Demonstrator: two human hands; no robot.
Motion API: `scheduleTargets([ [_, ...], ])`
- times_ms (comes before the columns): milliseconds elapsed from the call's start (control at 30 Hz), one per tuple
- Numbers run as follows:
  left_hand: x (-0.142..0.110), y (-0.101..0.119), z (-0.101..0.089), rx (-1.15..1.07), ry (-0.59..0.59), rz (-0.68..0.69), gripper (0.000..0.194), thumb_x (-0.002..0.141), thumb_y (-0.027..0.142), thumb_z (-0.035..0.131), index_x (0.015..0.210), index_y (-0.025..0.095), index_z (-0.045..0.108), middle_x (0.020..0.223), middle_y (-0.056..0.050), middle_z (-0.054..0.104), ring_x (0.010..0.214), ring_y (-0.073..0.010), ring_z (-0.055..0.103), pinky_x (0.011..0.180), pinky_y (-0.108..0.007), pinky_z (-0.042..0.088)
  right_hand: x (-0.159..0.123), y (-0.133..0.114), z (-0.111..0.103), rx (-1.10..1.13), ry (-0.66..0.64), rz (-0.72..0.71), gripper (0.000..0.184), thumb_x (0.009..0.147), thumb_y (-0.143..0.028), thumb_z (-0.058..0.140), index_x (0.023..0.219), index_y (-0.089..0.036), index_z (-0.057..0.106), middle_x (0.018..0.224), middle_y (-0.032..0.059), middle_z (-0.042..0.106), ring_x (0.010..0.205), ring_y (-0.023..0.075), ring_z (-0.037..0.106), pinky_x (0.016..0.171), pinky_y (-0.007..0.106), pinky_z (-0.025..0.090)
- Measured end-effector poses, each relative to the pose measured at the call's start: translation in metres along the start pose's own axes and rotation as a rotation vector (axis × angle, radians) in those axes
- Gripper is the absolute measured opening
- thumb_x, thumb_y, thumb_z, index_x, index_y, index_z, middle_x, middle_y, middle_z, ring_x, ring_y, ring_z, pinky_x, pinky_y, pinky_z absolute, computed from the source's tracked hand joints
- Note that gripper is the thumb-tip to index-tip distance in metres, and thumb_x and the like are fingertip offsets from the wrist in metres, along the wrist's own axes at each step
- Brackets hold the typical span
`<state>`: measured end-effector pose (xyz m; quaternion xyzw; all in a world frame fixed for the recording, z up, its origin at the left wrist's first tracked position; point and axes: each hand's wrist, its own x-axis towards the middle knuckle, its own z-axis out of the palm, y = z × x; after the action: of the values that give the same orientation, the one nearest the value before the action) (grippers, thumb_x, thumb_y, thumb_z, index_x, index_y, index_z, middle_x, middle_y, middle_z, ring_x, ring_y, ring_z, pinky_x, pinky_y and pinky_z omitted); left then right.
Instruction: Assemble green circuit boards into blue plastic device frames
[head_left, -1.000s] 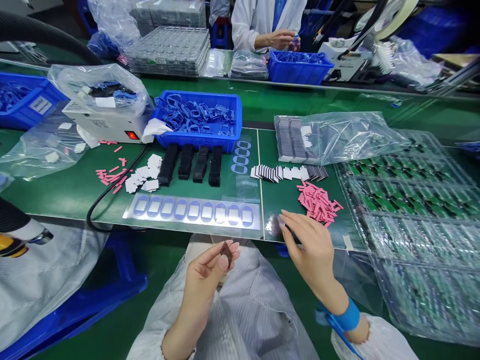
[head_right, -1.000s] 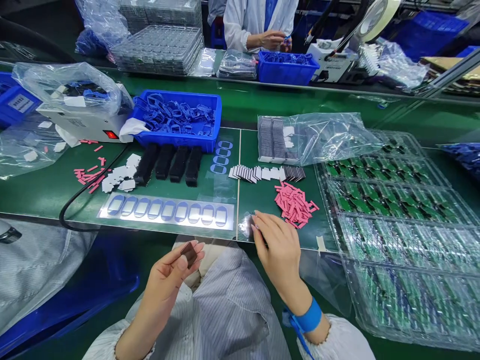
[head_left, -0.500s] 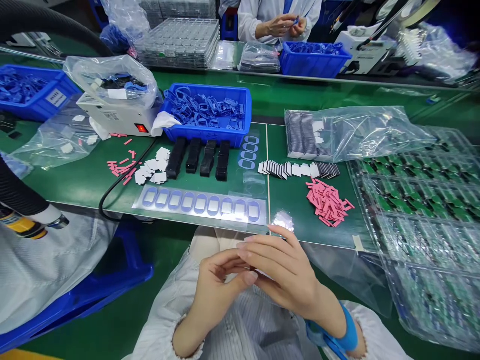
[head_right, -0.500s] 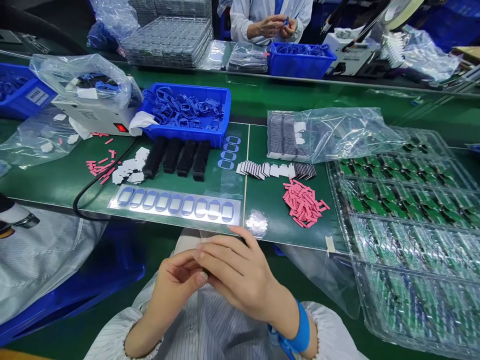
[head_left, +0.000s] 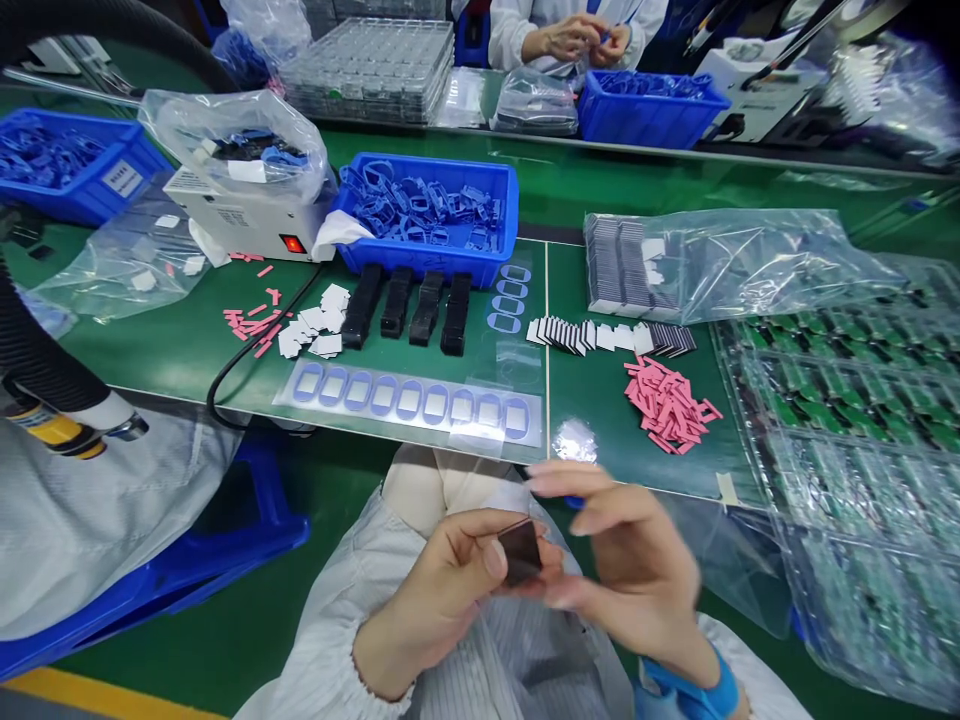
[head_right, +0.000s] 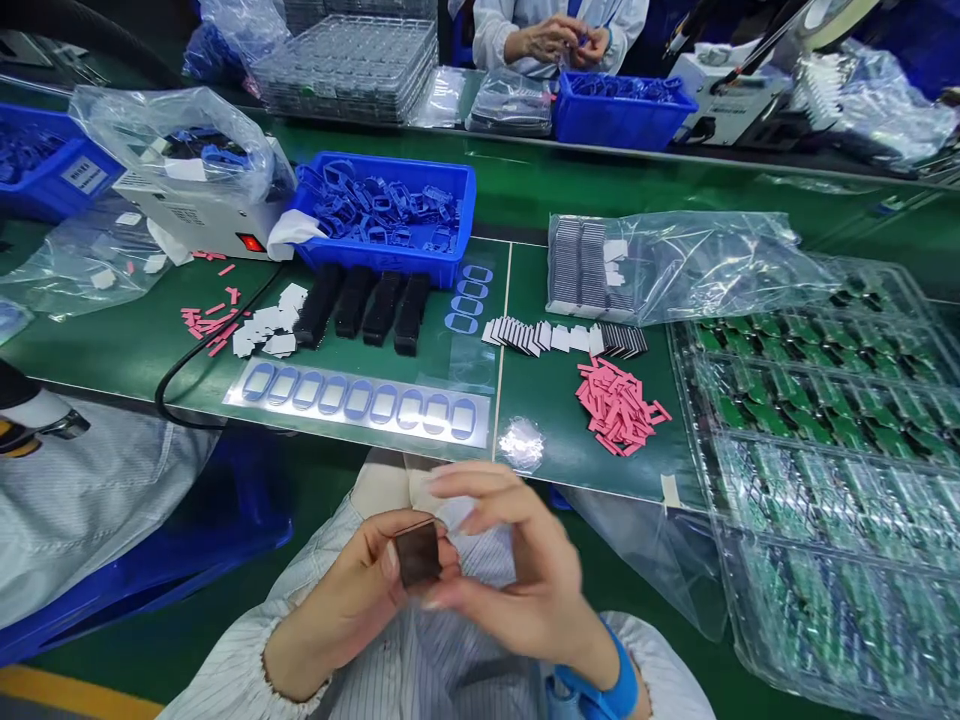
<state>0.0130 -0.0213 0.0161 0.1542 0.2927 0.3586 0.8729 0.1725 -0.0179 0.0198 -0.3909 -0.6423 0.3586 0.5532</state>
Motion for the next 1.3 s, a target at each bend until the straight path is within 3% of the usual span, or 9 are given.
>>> scheduleTargets([
  [67, -0.001, -0.001, -0.002, 0.07, 0.034, 0.079, 0.031, 0.066, 0.043, 0.079, 0.091, 0.023, 0.079, 0.081, -0.005, 0.078, 0.076, -0.0146, 0.07, 0.065, -0.02, 0.054, 0.005, -0.003, -0.01, -0.185, 0.032, -0.086, 0.01, 0.081, -0.021, 0.068, 0.085, -0.024, 0.06, 0.089, 0.0059, 0.068, 0.086, 0.0233, 0.064, 0.075, 0.041, 0.052],
  [200, 0.0, -0.003, -0.002, 0.162, 0.099, 0.201, 0.023, 0.067, 0.036, 0.081, 0.088, 0.028, 0.079, 0.083, -0.003, 0.079, 0.074, -0.015, 0.071, 0.065, -0.022, 0.057, 0.011, -0.009, -0.015, -0.371, -0.078, -0.08, 0.018, 0.079, -0.006, 0.064, 0.083, -0.023, 0.065, 0.078, 0.0028, 0.062, 0.074, 0.0183, 0.059, 0.065, 0.035, 0.048],
  [600, 0.0, 0.0, -0.001, 0.278, 0.057, 0.249, 0.021, 0.074, 0.036, 0.075, 0.095, 0.032, 0.078, 0.091, -0.003, 0.076, 0.081, -0.014, 0.069, 0.069, -0.019, 0.057, 0.012, -0.008, -0.011, -0.317, -0.106, -0.064, 0.021, 0.078, 0.0, 0.064, 0.087, -0.02, 0.067, 0.077, 0.0018, 0.062, 0.073, 0.0151, 0.056, 0.063, 0.031, 0.047],
  [1300, 0.0, -0.007, -0.004, 0.263, -0.004, 0.325, 0.023, 0.077, 0.035, 0.073, 0.1, 0.031, 0.076, 0.092, -0.004, 0.074, 0.083, -0.0143, 0.069, 0.072, -0.021, 0.055, 0.011, -0.009, -0.013, -0.277, -0.116, -0.046, 0.02, 0.08, -0.002, 0.063, 0.087, -0.021, 0.066, 0.077, 0.0015, 0.061, 0.073, 0.0152, 0.057, 0.064, 0.031, 0.046],
])
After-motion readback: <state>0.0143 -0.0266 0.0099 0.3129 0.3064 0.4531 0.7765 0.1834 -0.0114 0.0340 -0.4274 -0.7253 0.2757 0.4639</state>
